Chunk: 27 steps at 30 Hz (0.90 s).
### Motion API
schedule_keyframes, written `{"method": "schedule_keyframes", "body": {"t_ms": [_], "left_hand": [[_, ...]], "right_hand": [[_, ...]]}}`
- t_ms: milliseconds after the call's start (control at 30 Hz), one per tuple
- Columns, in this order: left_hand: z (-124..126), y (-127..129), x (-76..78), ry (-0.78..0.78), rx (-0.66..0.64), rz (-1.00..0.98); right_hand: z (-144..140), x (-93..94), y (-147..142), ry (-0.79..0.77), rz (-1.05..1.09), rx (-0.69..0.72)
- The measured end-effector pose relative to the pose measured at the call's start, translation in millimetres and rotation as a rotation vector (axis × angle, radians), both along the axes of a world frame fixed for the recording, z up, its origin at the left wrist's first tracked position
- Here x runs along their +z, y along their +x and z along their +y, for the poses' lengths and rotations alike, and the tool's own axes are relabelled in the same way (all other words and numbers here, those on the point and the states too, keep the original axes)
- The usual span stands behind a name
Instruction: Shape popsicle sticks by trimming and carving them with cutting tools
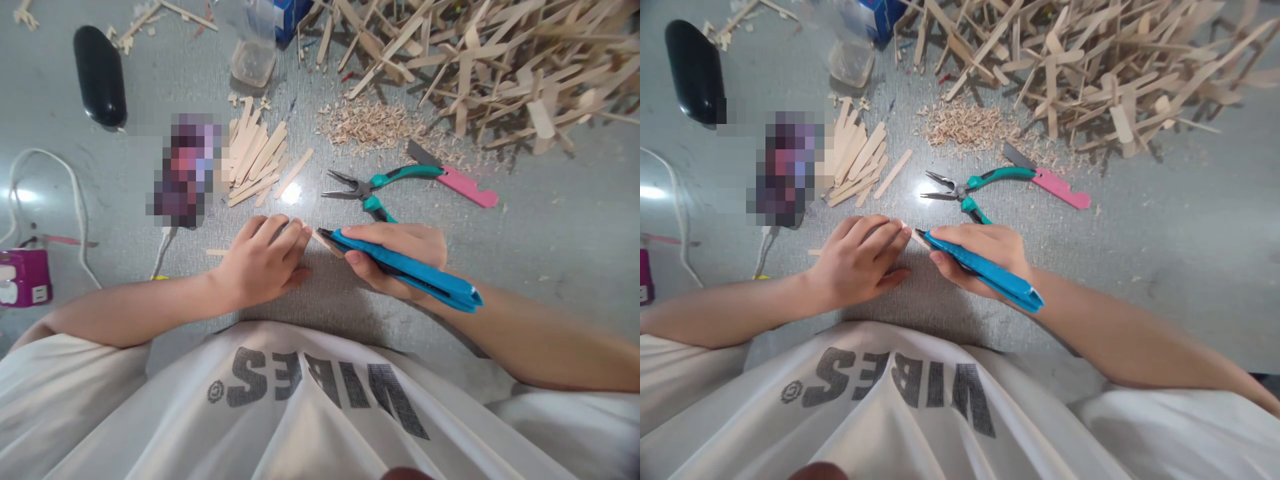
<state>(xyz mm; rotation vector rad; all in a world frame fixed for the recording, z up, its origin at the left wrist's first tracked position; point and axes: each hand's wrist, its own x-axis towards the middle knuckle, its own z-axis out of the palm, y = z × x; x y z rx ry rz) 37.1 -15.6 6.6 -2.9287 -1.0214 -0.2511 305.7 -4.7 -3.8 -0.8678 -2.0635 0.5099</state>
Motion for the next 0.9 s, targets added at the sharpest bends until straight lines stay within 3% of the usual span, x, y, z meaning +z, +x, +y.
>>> {"method": "schedule_keyframes", "body": {"t_ms": [367, 567, 700, 900], "left_hand": [[0, 0, 0.3, -0.022, 0.01, 0.029], [0, 1, 0.9, 0.006, 0.011, 0.021], [0, 0, 0.2, -0.004, 0.009, 0.017], [0, -1, 1.0, -0.043, 0.003, 0.03]], "right_hand": [[4, 7.3, 0, 0.055, -0.069, 0.063], [4, 2.1, 3, 0.076, -0.063, 0.108], [0, 4.0, 7, 0.089, -0.018, 0.037], [-9, 6.6, 5, -0.011, 0.048, -0.18]]}}
